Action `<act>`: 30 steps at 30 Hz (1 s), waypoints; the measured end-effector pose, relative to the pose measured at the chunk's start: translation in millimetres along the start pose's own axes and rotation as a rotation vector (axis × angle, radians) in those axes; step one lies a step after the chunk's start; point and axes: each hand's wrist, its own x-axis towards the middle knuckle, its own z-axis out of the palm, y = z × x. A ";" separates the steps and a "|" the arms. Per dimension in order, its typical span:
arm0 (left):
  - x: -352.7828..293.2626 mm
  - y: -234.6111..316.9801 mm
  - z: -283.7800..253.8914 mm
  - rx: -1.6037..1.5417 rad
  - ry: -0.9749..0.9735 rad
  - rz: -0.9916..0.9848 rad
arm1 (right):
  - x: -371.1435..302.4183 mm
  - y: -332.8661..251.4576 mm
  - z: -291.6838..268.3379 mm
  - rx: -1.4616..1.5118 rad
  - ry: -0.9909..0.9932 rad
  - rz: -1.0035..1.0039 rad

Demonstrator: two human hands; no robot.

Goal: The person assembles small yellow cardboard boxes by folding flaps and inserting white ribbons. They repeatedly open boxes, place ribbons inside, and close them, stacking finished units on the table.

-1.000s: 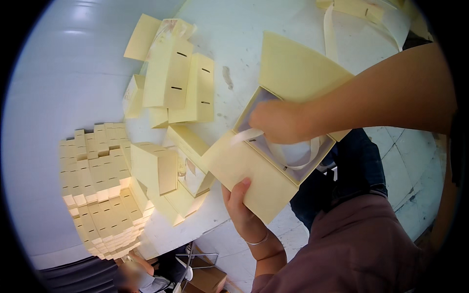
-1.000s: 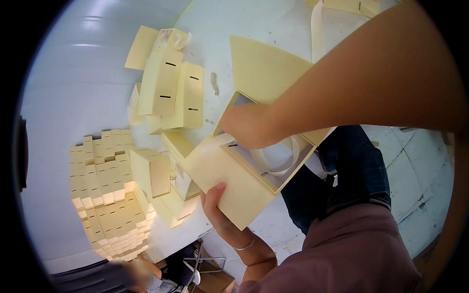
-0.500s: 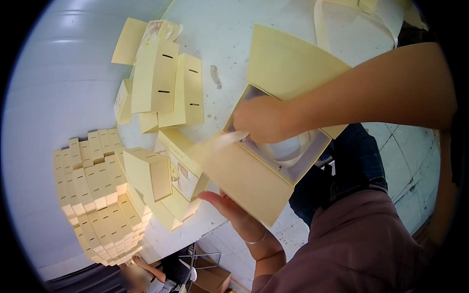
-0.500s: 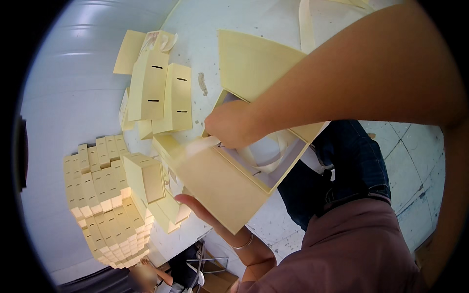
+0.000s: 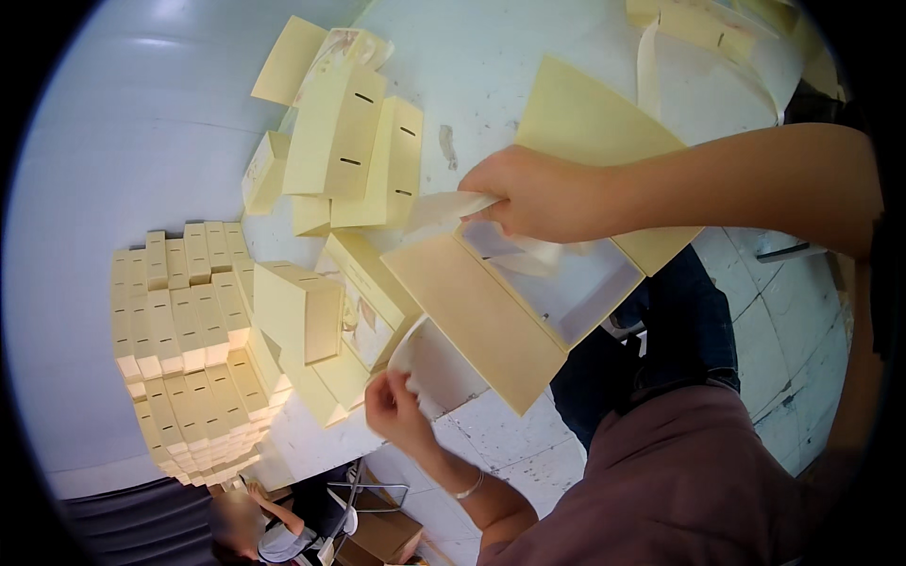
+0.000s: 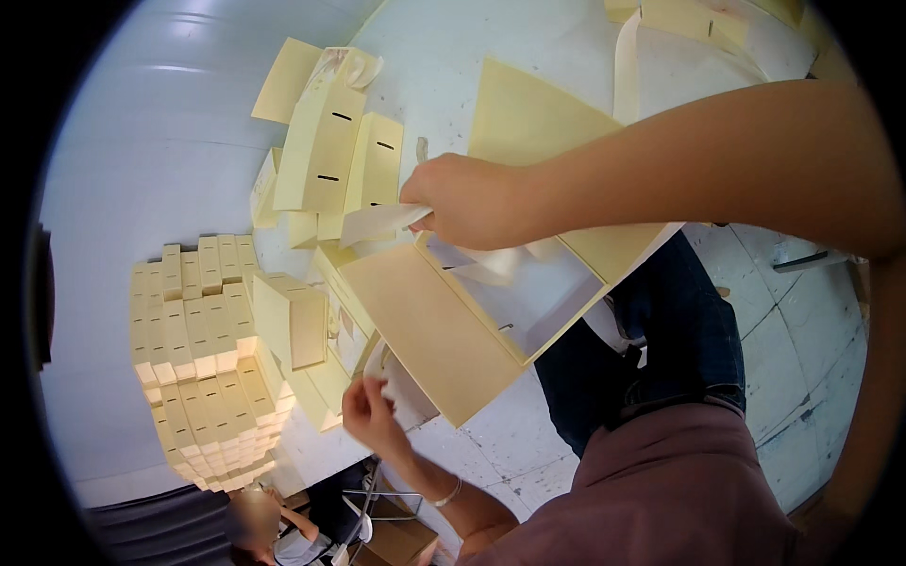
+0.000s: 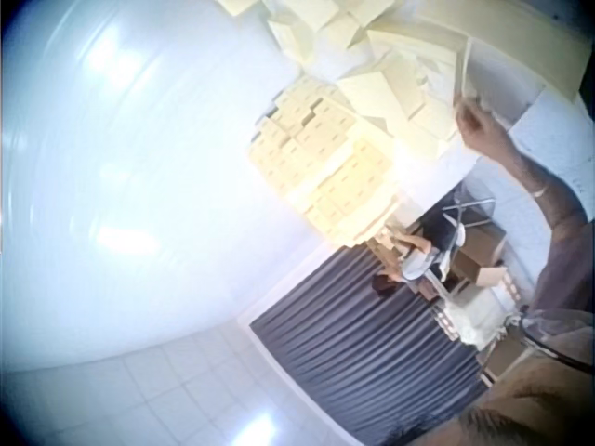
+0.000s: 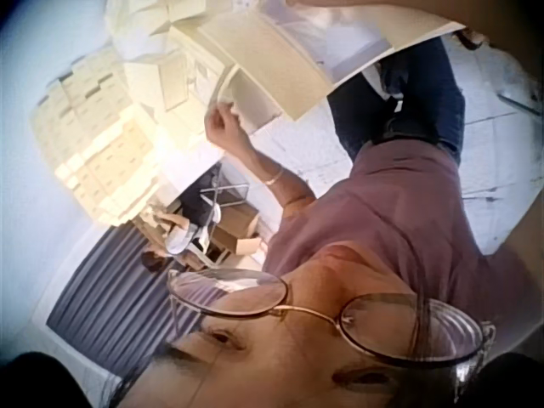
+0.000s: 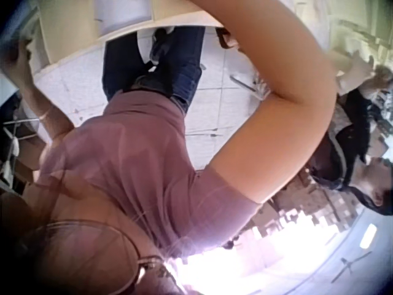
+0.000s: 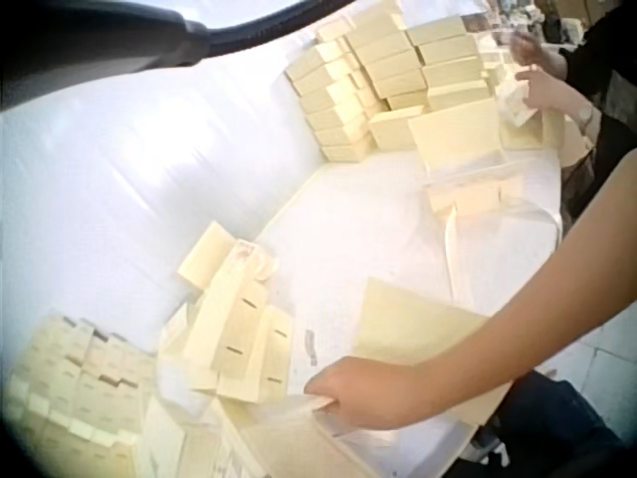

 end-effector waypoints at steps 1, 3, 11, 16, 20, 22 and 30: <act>-7.0 -7.8 -14.2 -0.018 0.028 -0.043 | 0.0 -2.6 -5.8 0.035 -0.016 0.029; -16.6 -25.3 -45.5 0.091 0.111 -0.081 | 1.1 -2.8 -17.4 0.130 -0.067 0.068; -25.5 -39.7 -71.4 0.780 0.418 -0.019 | -27.7 -15.1 -16.7 -0.372 -0.304 -0.115; -50.6 43.1 5.6 -0.191 -0.216 0.013 | -29.8 1.6 -1.8 -0.762 -0.493 -0.211; -51.7 78.3 45.1 -0.391 -0.582 -0.097 | -30.8 -1.2 3.2 -0.869 -0.650 -0.158; -48.7 79.9 55.7 -0.499 -0.604 -0.210 | -38.0 -1.9 1.4 -0.879 -0.701 -0.121; -43.8 74.9 46.1 -0.679 -0.798 -0.394 | -41.6 12.1 -2.4 -0.537 -0.448 -0.066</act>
